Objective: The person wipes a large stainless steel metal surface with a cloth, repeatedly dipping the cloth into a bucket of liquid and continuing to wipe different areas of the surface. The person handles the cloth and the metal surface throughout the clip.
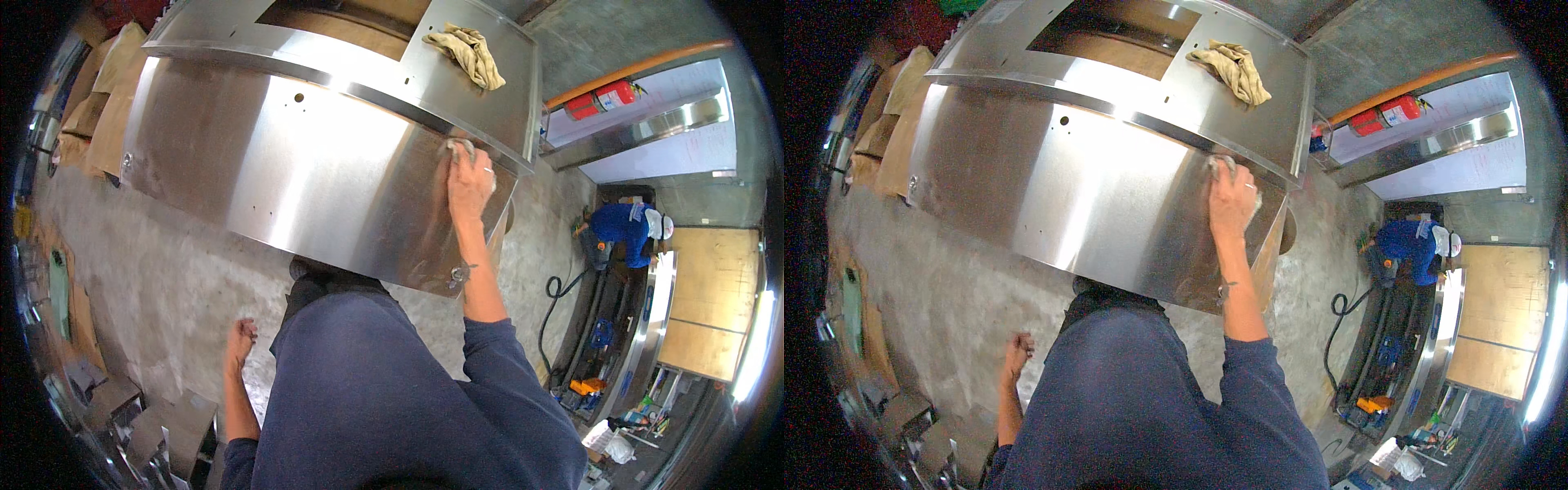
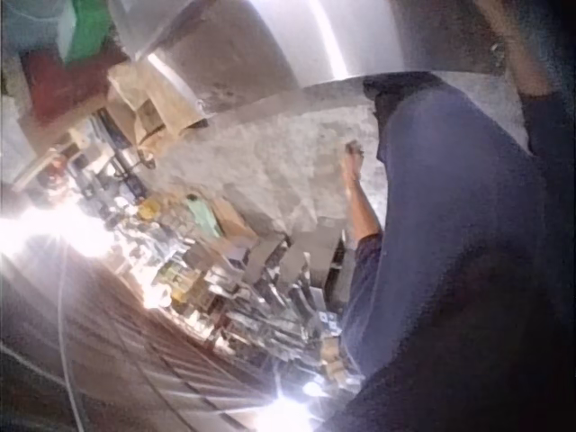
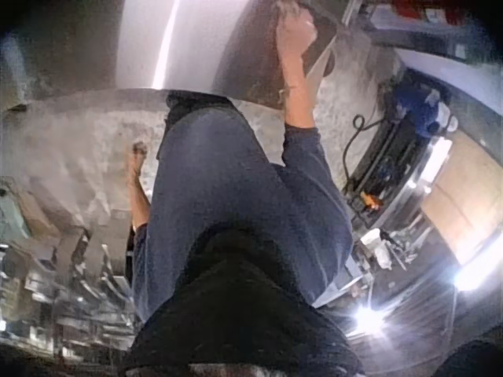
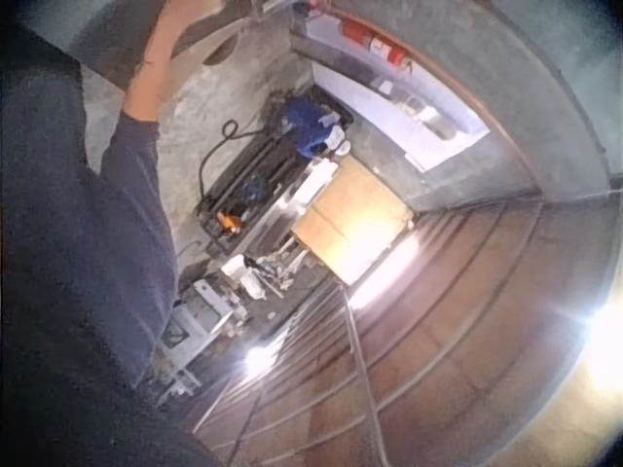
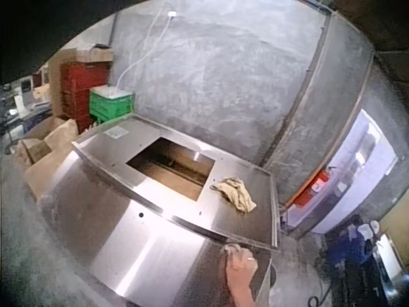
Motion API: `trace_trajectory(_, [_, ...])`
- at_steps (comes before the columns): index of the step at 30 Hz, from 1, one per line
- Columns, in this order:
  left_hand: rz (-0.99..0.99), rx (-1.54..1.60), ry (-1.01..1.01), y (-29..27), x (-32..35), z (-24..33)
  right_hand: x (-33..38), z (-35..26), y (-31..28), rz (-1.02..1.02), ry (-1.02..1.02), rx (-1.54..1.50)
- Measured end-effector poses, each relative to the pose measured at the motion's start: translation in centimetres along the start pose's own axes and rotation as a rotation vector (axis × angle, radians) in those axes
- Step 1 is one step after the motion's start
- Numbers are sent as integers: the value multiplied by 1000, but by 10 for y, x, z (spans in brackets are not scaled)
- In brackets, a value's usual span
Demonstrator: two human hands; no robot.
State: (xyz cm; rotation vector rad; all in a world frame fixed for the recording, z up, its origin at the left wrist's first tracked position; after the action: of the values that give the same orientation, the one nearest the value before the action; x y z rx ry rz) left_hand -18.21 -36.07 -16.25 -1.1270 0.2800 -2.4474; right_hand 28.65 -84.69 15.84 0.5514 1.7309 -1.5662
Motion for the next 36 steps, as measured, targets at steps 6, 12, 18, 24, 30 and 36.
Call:
trace_trajectory(6, [-65,16,-373,16,74,-160,0,-22,17,62,118,-163])
trace_trajectory(12, [-92,-47,-207,51,78,-76,-21,-56,33,-60,-56,-197])
trace_trajectory(18, [24,61,-306,63,103,-77,-4,6,8,-24,43,-168])
trace_trajectory(24, [107,148,-374,69,150,-118,-22,-58,23,66,-12,-245])
trace_trajectory(30, [133,208,-405,57,146,-116,-53,-154,61,8,-73,-296])
trace_trajectory(36, [115,222,-387,11,100,-95,-84,-258,112,2,-81,-396])
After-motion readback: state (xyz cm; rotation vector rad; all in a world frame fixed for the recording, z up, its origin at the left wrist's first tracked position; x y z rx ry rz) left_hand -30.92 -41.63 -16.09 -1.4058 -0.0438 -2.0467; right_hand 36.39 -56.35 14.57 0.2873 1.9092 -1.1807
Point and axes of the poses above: each hand's wrist, its own x-axis away from the middle knuckle, its own y-axis out of the palm, z = x × y, the point moved 9 cm from there along -x, towards the middle knuckle, and after that the axes turned 13 degrees about z, right-handed, at the moved point
